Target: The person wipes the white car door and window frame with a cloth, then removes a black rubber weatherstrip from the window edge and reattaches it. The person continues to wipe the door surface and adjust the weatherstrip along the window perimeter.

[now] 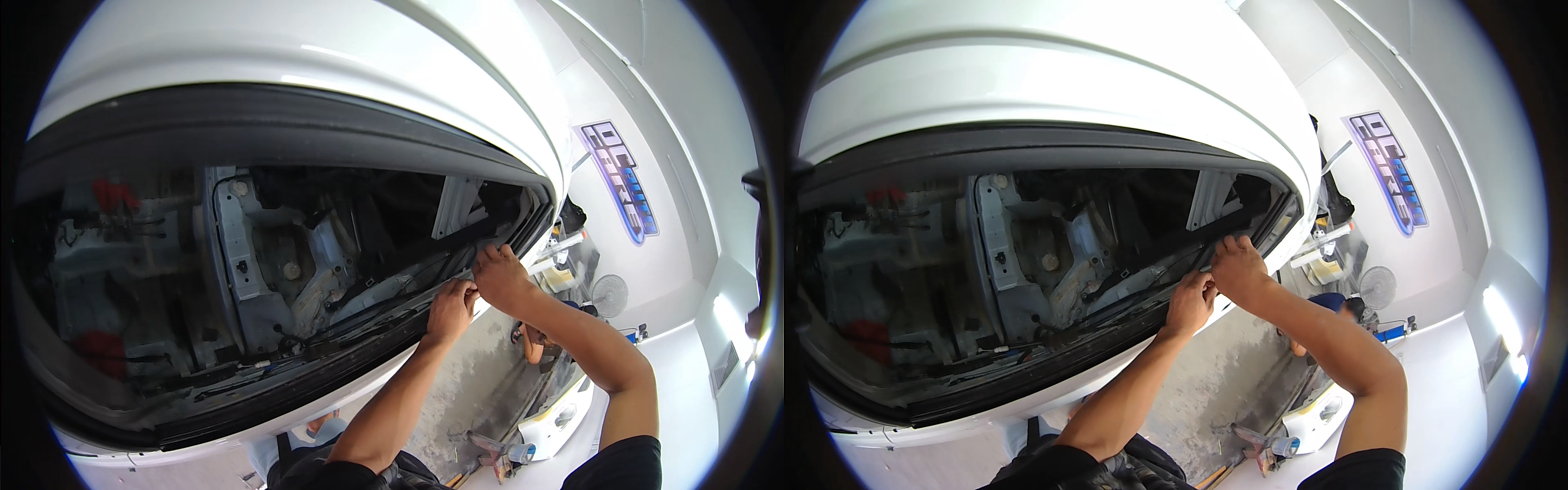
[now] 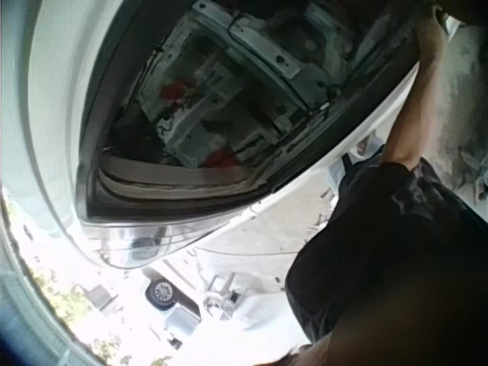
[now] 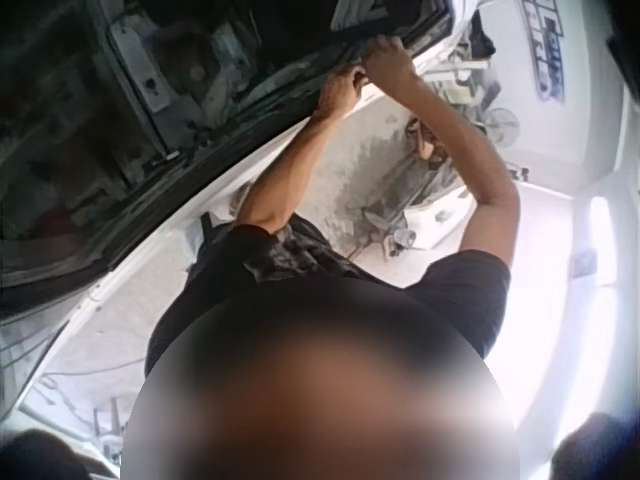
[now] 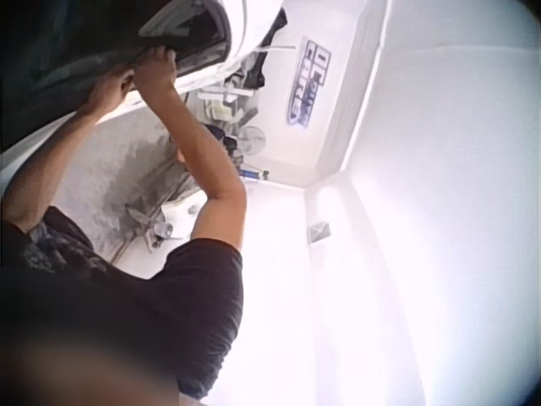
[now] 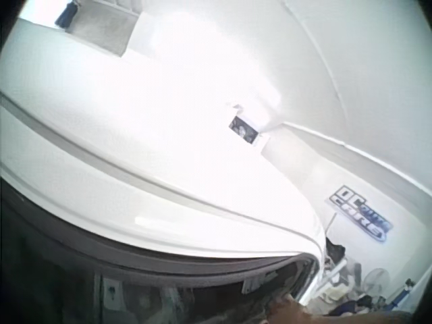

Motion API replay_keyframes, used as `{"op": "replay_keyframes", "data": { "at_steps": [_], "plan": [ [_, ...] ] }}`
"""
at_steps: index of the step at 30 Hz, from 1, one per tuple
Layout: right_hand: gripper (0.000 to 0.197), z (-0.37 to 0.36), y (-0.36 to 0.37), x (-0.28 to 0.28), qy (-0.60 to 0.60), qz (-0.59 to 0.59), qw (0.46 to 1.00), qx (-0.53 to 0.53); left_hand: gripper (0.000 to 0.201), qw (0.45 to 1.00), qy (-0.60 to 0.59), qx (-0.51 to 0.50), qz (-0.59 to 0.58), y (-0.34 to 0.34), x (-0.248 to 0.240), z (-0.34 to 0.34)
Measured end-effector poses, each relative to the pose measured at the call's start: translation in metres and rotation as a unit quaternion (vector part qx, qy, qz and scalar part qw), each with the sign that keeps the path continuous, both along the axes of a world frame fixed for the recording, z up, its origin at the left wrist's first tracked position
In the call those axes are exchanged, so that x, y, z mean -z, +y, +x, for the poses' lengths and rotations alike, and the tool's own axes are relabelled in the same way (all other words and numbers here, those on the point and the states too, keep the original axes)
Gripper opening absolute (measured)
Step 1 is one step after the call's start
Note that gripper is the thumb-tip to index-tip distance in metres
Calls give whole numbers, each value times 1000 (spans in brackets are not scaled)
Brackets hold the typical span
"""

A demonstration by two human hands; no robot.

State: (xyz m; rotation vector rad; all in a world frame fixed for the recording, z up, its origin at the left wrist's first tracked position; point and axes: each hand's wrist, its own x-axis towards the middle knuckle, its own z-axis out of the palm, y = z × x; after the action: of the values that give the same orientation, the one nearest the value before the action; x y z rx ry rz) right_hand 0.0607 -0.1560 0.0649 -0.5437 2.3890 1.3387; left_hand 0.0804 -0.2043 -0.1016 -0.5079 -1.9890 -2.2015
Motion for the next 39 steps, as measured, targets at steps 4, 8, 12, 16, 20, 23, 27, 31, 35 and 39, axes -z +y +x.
{"op": "replay_keyframes", "data": {
  "at_steps": [4,8,12,16,20,23,27,31,35,39],
  "plan": [
    [25,-8,-3,-8,-32,12,999,-12,15,1000,-10,-26,7,1,-3,-2],
    [23,-6,3,-11,-4,-36,998,-50,17,999,-42,-24,4,3,-7,-2],
    [20,10,22,-15,42,-154,981,-115,17,993,-114,-4,20,7,-10,-3],
    [25,30,46,-27,82,-155,962,-209,18,996,-83,-27,0,8,-10,-3],
    [32,41,58,-36,123,-137,947,-263,18,996,1,-92,-18,9,-11,-2],
    [32,40,61,-35,124,-130,949,-259,13,993,13,-116,-30,10,-13,-1],
    [29,32,63,-31,110,-123,952,-258,8,992,18,-124,-31,12,-15,0],
    [25,30,64,-32,120,-159,951,-236,12,979,86,-182,-30,16,-12,1],
    [21,38,62,-38,145,-171,940,-256,16,973,131,-188,6,18,-9,0],
    [23,39,61,-48,215,-233,932,-178,18,975,138,-174,7,17,-10,0]
  ]
}}
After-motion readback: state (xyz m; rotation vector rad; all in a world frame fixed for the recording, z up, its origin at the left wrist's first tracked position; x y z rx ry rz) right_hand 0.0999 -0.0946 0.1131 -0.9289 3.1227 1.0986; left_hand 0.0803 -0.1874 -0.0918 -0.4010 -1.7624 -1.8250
